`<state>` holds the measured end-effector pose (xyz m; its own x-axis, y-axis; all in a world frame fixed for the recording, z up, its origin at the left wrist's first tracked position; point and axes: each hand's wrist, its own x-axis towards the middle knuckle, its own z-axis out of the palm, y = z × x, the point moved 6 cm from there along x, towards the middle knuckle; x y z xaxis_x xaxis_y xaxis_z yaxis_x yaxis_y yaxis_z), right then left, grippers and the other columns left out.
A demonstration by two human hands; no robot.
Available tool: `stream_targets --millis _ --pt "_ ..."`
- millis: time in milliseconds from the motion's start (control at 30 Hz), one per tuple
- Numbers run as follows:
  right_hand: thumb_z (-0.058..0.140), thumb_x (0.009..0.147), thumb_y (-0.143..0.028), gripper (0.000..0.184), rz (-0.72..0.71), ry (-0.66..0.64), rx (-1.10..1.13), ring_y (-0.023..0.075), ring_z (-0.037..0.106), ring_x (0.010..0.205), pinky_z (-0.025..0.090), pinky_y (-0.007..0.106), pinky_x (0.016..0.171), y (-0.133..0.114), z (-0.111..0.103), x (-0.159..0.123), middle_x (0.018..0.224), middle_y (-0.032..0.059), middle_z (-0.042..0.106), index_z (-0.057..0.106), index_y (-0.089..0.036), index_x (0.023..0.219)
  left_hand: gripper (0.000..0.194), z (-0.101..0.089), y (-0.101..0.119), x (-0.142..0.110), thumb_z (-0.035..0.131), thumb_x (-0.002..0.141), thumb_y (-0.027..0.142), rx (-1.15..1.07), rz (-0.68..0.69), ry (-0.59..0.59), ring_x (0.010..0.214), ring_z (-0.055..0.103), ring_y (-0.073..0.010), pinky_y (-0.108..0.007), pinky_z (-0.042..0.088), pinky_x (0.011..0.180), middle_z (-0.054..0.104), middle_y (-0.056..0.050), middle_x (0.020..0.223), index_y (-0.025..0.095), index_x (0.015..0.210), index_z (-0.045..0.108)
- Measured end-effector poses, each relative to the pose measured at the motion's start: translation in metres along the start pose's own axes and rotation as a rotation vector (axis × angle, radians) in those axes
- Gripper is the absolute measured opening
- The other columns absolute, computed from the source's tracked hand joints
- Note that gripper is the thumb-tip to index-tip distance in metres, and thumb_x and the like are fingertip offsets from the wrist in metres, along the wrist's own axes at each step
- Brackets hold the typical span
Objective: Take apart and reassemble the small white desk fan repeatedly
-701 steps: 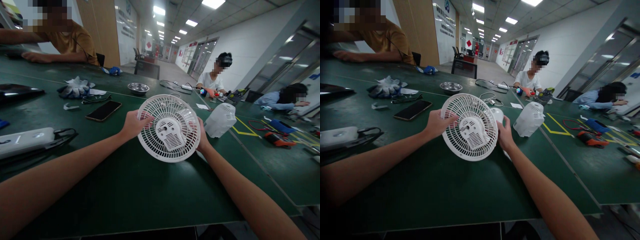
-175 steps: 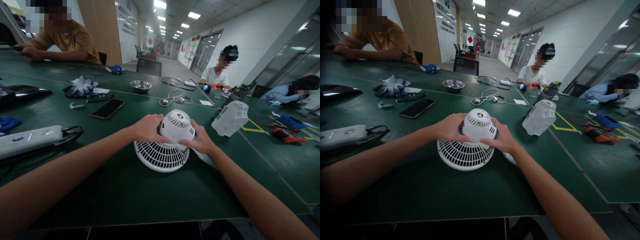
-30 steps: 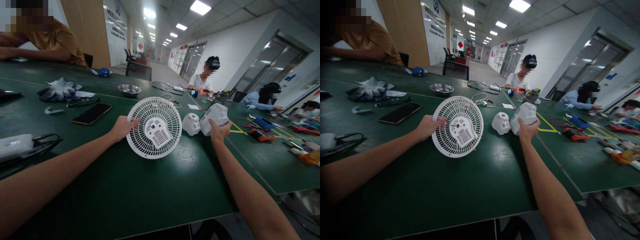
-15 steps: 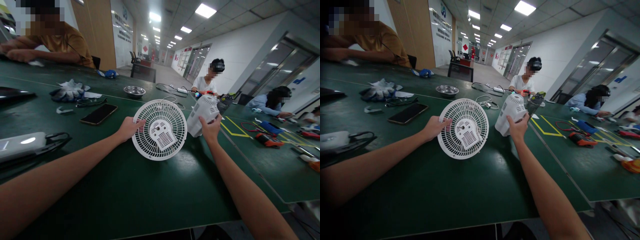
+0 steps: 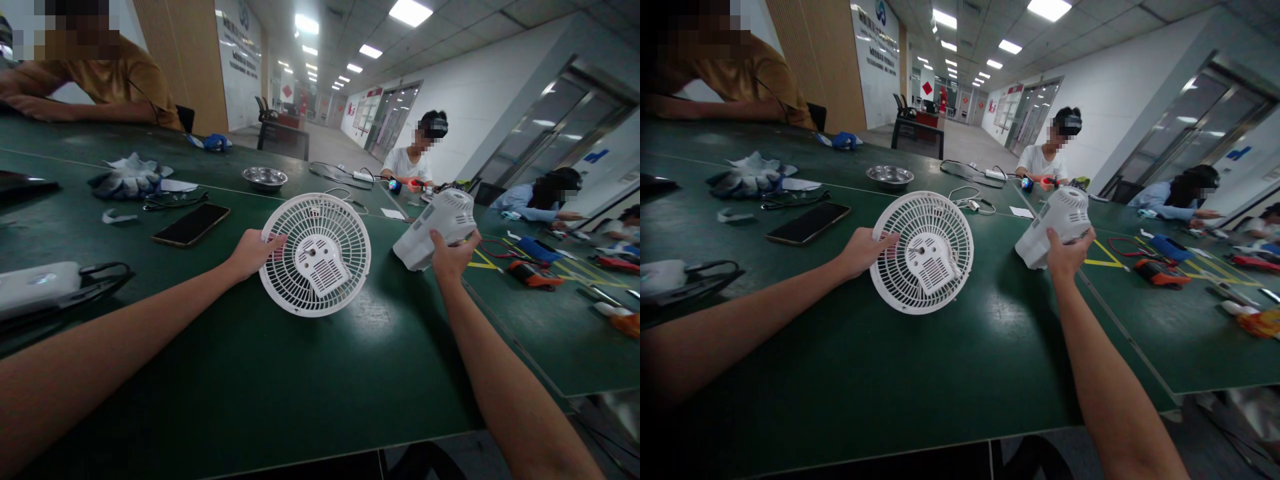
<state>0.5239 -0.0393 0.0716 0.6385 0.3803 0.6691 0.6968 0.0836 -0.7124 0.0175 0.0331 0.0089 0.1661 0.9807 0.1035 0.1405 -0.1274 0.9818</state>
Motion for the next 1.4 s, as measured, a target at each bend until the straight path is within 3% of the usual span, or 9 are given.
stream_targets --millis 133,333,533,600,733,1000,1167,1300,1400 --pt "0.083 0.070 -0.051 0.099 -0.032 -0.030 -0.067 0.0323 0.073 0.101 0.052 0.048 0.095 -0.005 0.003 -0.005 0.110 0.0099 0.074 0.033 -0.022 0.150 0.023 -0.001 -0.003 0.002 0.075 0.088 0.038 -0.003 0.009 -0.003 0.072 0.076 -0.0227 -0.034 0.062 0.066 0.080 -0.011 0.084 0.015 0.090 0.078" --pt "0.080 0.072 -0.046 0.093 -0.178 -0.019 0.007 0.0298 0.069 0.112 0.052 0.046 0.097 -0.018 0.003 -0.008 0.128 0.0123 0.066 0.032 -0.023 0.148 0.019 -0.001 -0.007 0.004 0.076 0.088 0.037 -0.016 -0.022 -0.009 0.073 0.077 -0.0235 -0.035 0.063 0.066 0.080 -0.010 0.085 0.017 0.090 0.078" --pt "0.083 0.069 -0.051 0.092 -0.372 0.099 0.009 0.0329 0.057 0.130 0.050 0.047 0.103 -0.066 -0.011 -0.026 0.141 0.0179 0.057 0.043 -0.017 0.144 0.020 0.000 -0.005 0.004 0.075 0.089 0.036 -0.032 -0.021 -0.013 0.076 0.077 -0.0230 -0.035 0.063 0.070 0.080 -0.011 0.089 0.017 0.092 0.077" --pt "0.081 0.069 -0.055 0.091 -0.342 0.005 0.011 0.0327 0.062 0.121 0.053 0.047 0.098 -0.080 -0.002 -0.041 0.137 0.0172 0.060 0.046 -0.016 0.143 0.018 0.001 -0.002 0.002 0.074 0.090 0.036 -0.008 -0.029 -0.015 0.075 0.077 -0.0218 -0.033 0.063 0.069 0.080 -0.010 0.089 0.017 0.092 0.077" --pt "0.080 0.068 -0.063 0.082 -0.195 -0.335 0.032 0.0302 0.067 0.098 0.055 0.048 0.089 -0.091 0.036 -0.081 0.119 0.0145 0.070 0.058 -0.016 0.131 0.019 0.001 0.006 -0.002 0.073 0.092 0.036 0.030 0.008 -0.004 0.071 0.075 -0.0205 -0.032 0.062 0.066 0.079 -0.009 0.083 0.017 0.089 0.076" --pt "0.080 0.070 -0.061 0.080 -0.036 -0.645 -0.125 0.0334 0.068 0.098 0.054 0.052 0.094 -0.065 0.085 -0.118 0.115 0.0187 0.073 0.059 -0.013 0.131 0.022 0.002 0.006 -0.002 0.076 0.089 0.037 -0.010 0.017 0.024 0.070 0.075 -0.0215 -0.034 0.063 0.066 0.079 -0.009 0.081 0.015 0.087 0.076" --pt "0.076 0.076 -0.057 0.071 -0.114 -0.687 -0.164 0.0383 0.062 0.122 0.047 0.059 0.109 -0.067 0.089 -0.119 0.130 0.0198 0.068 0.062 -0.016 0.131 0.024 0.000 0.010 -0.003 0.073 0.092 0.038 0.065 0.072 0.033 0.070 0.076 -0.0214 -0.033 0.062 0.065 0.079 -0.009 0.080 0.016 0.084 0.076" --pt "0.068 0.085 -0.056 0.063 -0.200 -0.636 -0.006 0.0380 0.056 0.131 0.041 0.060 0.115 -0.094 0.072 -0.125 0.138 0.0190 0.064 0.066 -0.016 0.134 0.026 -0.004 0.019 -0.009 0.072 0.092 0.038 0.135 0.139 0.109 0.071 0.076 -0.0225 -0.033 0.061 0.066 0.080 -0.008 0.078 0.017 0.078 0.075" --pt "0.064 0.090 -0.057 0.047 0.028 -0.880 0.371 0.0325 0.064 0.120 0.048 0.055 0.109 -0.114 0.071 -0.154 0.123 0.0092 0.074 0.074 -0.023 0.121 0.028 -0.009 0.029 -0.016 0.069 0.094 0.040 0.195 0.224 0.235 0.074 0.076 -0.0234 -0.033 0.060 0.068 0.079 -0.006 0.077 0.017 0.078 0.075"
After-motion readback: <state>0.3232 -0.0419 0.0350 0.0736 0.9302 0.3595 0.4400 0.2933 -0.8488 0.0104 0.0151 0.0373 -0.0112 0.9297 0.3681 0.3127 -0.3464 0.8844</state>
